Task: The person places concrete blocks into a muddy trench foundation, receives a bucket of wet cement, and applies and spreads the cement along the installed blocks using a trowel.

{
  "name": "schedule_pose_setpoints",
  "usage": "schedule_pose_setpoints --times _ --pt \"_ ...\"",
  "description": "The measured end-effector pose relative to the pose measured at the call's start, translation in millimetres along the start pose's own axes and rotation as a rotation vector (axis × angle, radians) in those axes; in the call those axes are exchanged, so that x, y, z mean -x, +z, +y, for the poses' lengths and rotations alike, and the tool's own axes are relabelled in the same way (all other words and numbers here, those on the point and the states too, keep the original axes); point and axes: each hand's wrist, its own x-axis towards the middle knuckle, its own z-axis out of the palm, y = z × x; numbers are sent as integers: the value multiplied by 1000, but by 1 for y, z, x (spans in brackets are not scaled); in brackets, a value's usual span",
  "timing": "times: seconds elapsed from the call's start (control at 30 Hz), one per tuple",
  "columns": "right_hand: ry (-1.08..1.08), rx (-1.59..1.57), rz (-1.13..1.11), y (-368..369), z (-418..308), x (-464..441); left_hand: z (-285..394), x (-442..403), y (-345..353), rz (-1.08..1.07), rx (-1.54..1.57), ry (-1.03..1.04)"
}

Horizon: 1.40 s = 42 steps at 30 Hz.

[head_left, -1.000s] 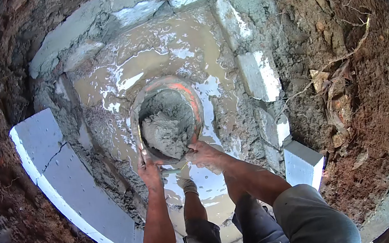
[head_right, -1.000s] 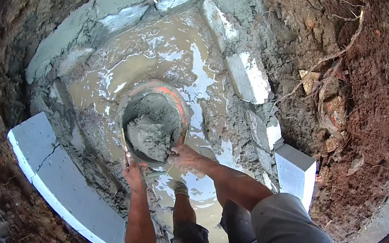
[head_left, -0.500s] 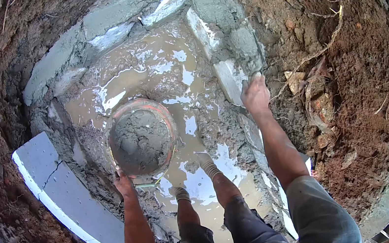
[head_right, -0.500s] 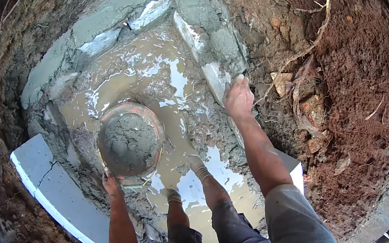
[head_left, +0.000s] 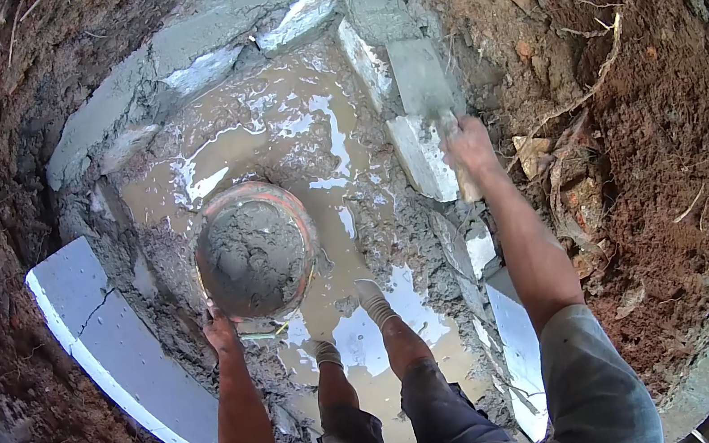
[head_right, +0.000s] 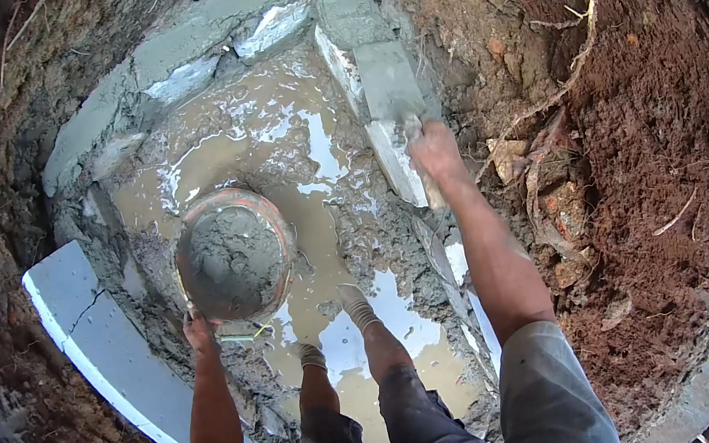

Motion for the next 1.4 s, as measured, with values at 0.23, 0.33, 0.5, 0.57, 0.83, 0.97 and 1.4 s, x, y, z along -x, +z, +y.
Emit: schedule_pose_setpoints --times 0.23,0.33,0.5,0.57,0.83,0.97,1.4 --pt "161 134 -47 -18 -4 -20 -18 -10 -18 -6 -28 -1" --pt "76 385 -171 -15 44 -14 -21 -6 -7 15 -54 -4" --pt "-387 893 109 15 115 -1 -11 -6 -12 -68 -15 -5" --pt "-388 911 94 11 100 19 -28 -18 -23 -51 -33 2" --pt "-267 734 121 -3 101 83 -18 -10 -21 -137 -54 24" --pt "-310 707 13 31 69 148 -43 -18 -31 -151 -47 117" --pt "-907 1342 -572 236 -28 87 7 37 35 -56 -17 56"
